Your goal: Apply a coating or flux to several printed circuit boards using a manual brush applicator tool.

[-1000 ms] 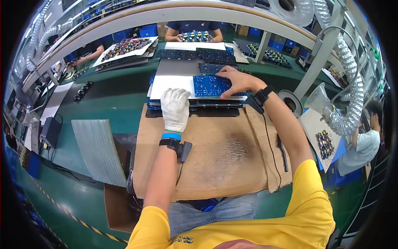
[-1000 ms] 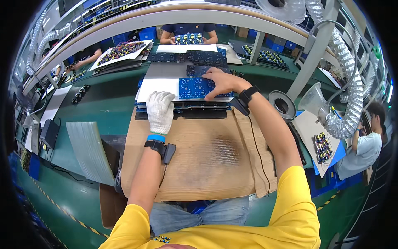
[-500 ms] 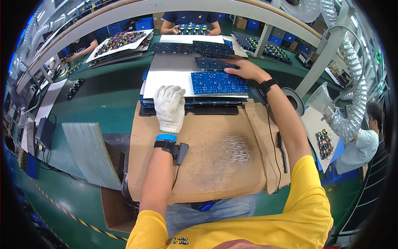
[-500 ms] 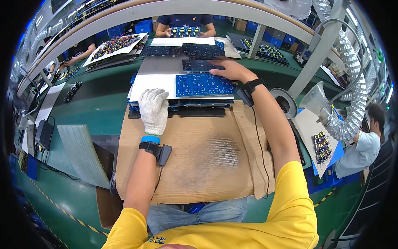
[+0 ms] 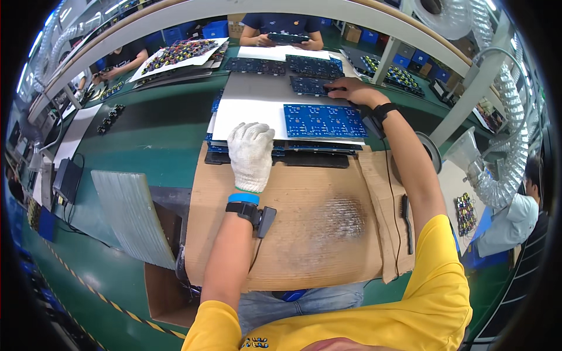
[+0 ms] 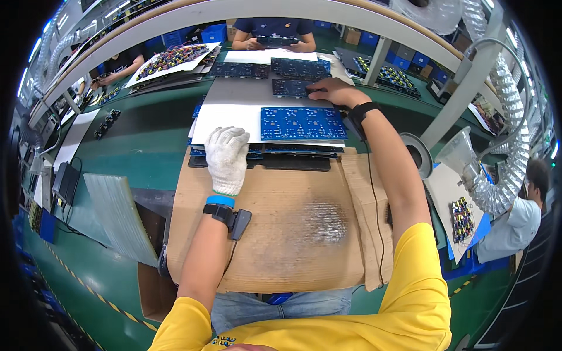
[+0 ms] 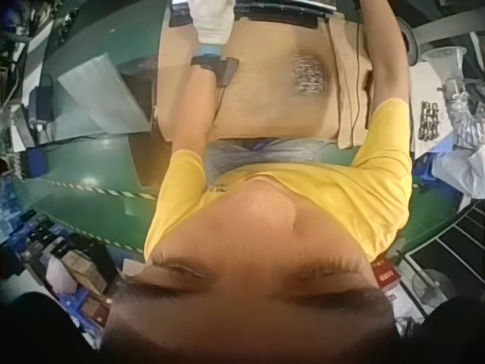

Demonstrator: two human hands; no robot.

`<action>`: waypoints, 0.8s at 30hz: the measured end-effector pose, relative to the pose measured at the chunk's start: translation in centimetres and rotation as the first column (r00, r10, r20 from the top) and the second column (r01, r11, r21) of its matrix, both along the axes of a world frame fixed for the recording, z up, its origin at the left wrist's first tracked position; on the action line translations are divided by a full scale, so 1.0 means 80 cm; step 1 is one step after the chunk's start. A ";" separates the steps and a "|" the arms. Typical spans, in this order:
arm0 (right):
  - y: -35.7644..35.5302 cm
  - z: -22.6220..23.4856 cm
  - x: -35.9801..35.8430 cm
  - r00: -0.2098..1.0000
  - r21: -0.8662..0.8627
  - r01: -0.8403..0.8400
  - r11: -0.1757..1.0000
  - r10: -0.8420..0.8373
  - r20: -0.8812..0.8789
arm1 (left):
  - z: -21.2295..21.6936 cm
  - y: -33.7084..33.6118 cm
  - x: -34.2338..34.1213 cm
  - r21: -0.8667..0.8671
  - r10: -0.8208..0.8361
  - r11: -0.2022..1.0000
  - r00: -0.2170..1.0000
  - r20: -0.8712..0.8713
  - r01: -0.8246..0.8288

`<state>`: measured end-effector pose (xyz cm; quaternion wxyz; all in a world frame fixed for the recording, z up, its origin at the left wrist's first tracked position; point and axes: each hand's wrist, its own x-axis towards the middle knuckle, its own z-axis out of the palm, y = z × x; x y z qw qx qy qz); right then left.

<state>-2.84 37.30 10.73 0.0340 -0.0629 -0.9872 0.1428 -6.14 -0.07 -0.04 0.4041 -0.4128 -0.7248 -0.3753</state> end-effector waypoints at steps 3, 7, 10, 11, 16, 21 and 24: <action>0.010 0.010 -0.018 1.000 0.006 -0.009 1.000 0.008 0.026 | 0.001 -0.001 0.000 0.003 0.009 1.000 1.000 0.011 -0.009; 0.020 0.014 -0.039 0.998 -0.008 -0.029 1.000 0.029 0.060 | -0.001 -0.001 0.000 0.005 0.009 1.000 1.000 0.021 -0.009; 0.021 0.013 -0.051 0.998 0.004 -0.033 0.999 0.033 0.060 | -0.003 -0.002 -0.001 -0.003 0.012 1.000 1.000 0.028 -0.012; 0.019 0.014 -0.053 0.998 0.032 -0.029 0.999 0.027 0.053 | -0.003 -0.002 -0.002 -0.008 0.014 1.000 1.000 0.024 -0.014; -0.023 0.038 -0.012 1.000 0.016 -0.006 1.000 0.006 0.002 | -0.004 -0.002 -0.001 -0.017 0.004 1.000 1.000 0.020 -0.004; -0.095 0.050 0.066 0.943 0.009 -0.260 0.966 0.252 0.219 | -0.003 -0.003 -0.001 -0.010 0.008 1.000 1.000 0.018 -0.008; -0.112 0.053 0.082 0.908 0.060 -0.349 0.935 0.321 0.270 | -0.003 -0.002 -0.001 -0.011 0.003 1.000 1.000 0.013 -0.003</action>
